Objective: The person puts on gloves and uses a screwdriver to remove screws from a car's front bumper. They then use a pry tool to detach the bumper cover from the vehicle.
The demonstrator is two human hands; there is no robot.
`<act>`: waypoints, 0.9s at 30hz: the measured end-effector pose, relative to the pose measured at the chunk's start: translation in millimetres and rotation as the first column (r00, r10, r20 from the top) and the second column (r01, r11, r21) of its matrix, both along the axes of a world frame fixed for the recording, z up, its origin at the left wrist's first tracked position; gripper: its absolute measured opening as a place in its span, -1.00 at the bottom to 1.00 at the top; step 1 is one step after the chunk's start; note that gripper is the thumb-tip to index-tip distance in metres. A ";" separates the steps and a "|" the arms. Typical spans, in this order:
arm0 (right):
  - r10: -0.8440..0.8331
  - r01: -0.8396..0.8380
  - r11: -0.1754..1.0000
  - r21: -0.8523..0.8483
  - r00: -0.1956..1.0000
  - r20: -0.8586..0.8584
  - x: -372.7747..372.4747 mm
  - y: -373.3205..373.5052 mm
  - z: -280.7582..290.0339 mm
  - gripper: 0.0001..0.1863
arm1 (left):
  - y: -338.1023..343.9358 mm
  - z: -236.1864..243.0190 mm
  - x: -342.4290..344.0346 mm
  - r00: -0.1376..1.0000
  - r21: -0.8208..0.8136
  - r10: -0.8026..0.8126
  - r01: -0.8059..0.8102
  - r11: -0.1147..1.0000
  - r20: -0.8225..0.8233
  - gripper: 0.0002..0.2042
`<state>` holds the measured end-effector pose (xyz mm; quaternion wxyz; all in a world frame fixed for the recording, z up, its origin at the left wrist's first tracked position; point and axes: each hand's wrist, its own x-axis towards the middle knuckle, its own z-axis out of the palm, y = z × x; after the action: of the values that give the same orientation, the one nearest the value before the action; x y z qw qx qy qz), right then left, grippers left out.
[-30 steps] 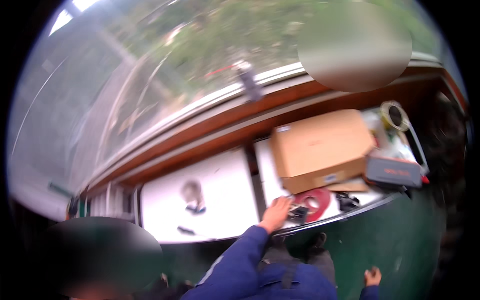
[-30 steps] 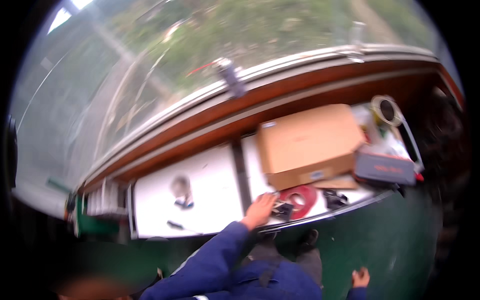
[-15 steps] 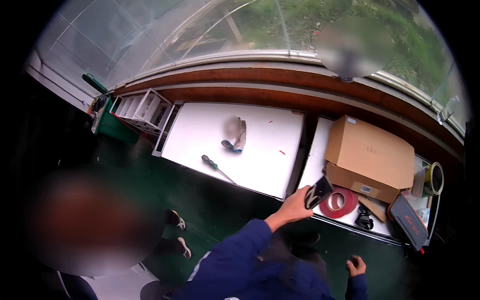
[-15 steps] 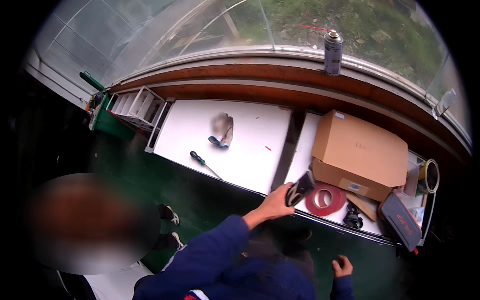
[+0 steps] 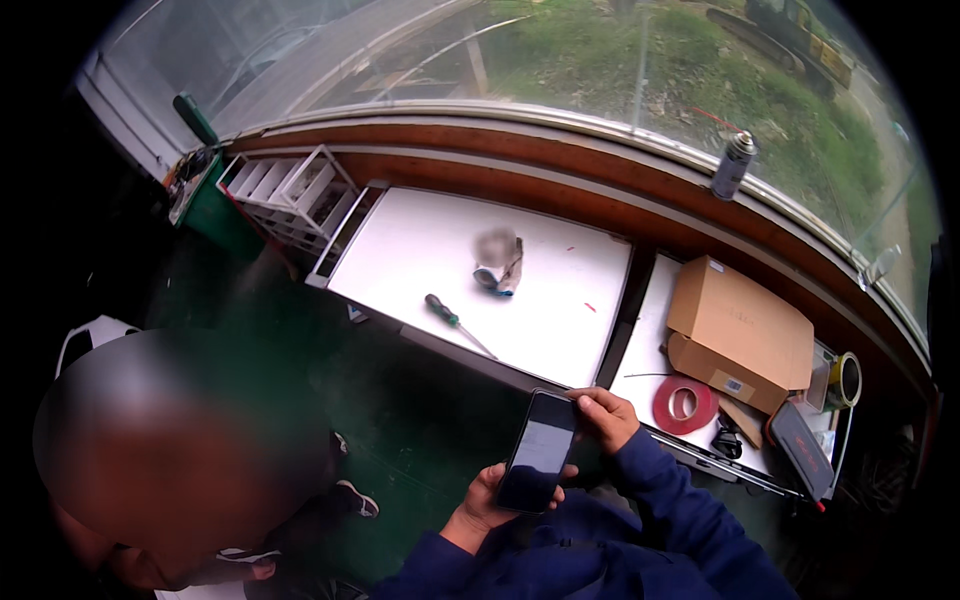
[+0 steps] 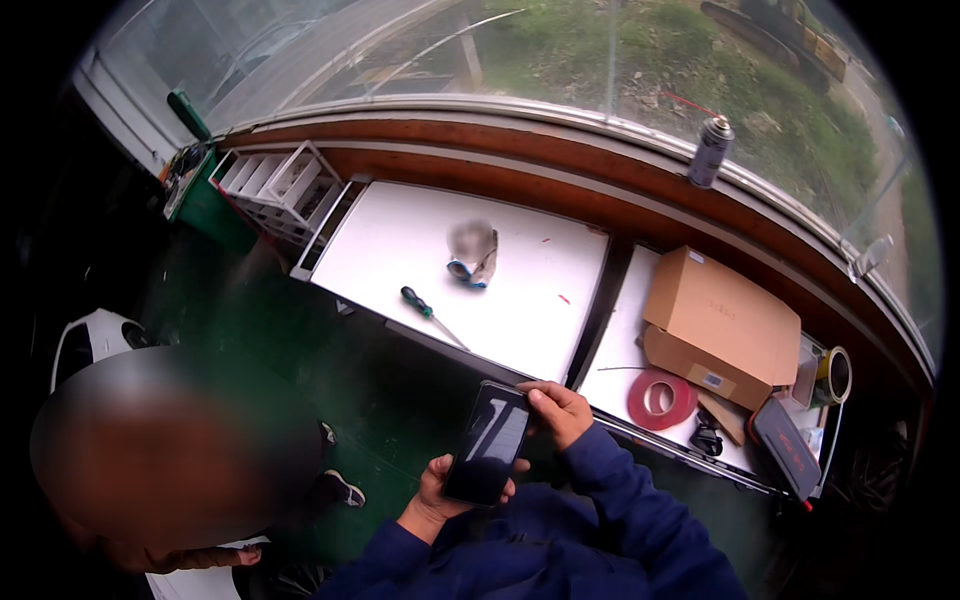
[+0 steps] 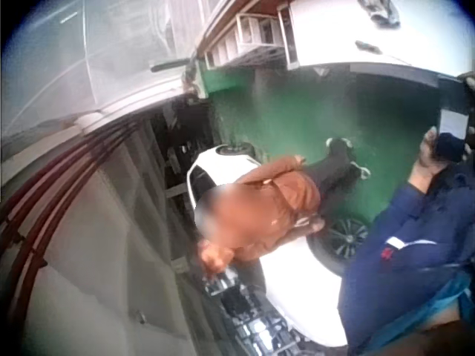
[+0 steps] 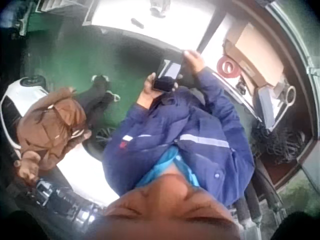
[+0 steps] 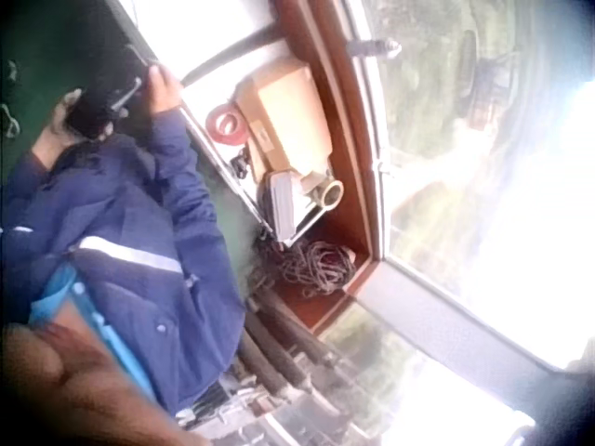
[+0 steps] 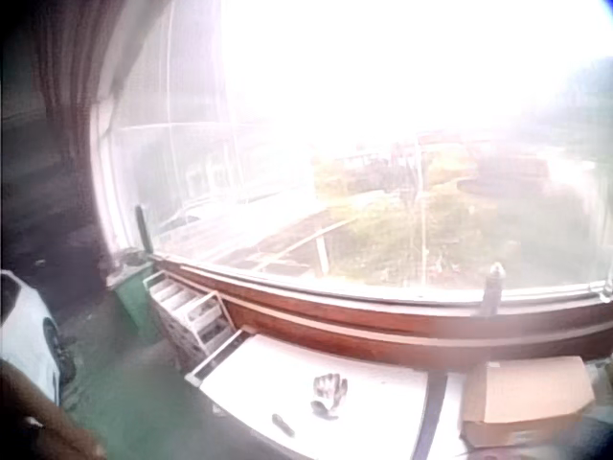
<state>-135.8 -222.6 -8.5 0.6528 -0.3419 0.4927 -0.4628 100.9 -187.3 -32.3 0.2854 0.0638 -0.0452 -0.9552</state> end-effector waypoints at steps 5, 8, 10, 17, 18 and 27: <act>0.058 -0.058 0.998 0.026 0.998 0.008 58.7 -26.7 11.1 -0.62 | -0.2 9.6 51.2 0.977 0.079 0.210 -0.207 0.975 -0.041 0.01; 0.109 -0.109 0.994 -0.008 0.993 0.035 94.4 -42.4 18.3 -0.62 | -1.5 7.2 75.7 0.940 0.109 0.310 -0.296 0.949 -0.143 0.00; 0.166 -0.165 0.986 -0.009 0.986 0.026 110.6 -49.1 28.0 -0.62 | -3.3 7.2 86.9 0.908 0.177 0.362 -0.329 0.928 -0.210 0.01; 0.156 -0.156 0.988 0.014 0.988 0.015 120.3 -65.3 32.0 -0.60 | -18.6 2.1 100.0 0.919 0.172 0.362 -0.335 0.926 -0.157 0.02; 0.164 -0.164 0.986 0.022 0.986 0.014 117.7 -68.5 33.0 -0.60 | -22.4 1.3 98.9 0.924 0.157 0.352 -0.329 0.931 -0.150 0.02; 0.307 -0.311 0.951 0.007 0.942 0.136 122.1 -124.3 14.4 -0.58 | -52.5 18.6 94.7 0.906 0.182 0.415 -0.395 0.900 -0.082 -0.01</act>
<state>-13.7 -346.9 5.9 0.7534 -0.3741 0.3948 -0.3696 195.6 -239.8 -13.6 0.4741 0.0375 0.0636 -0.8774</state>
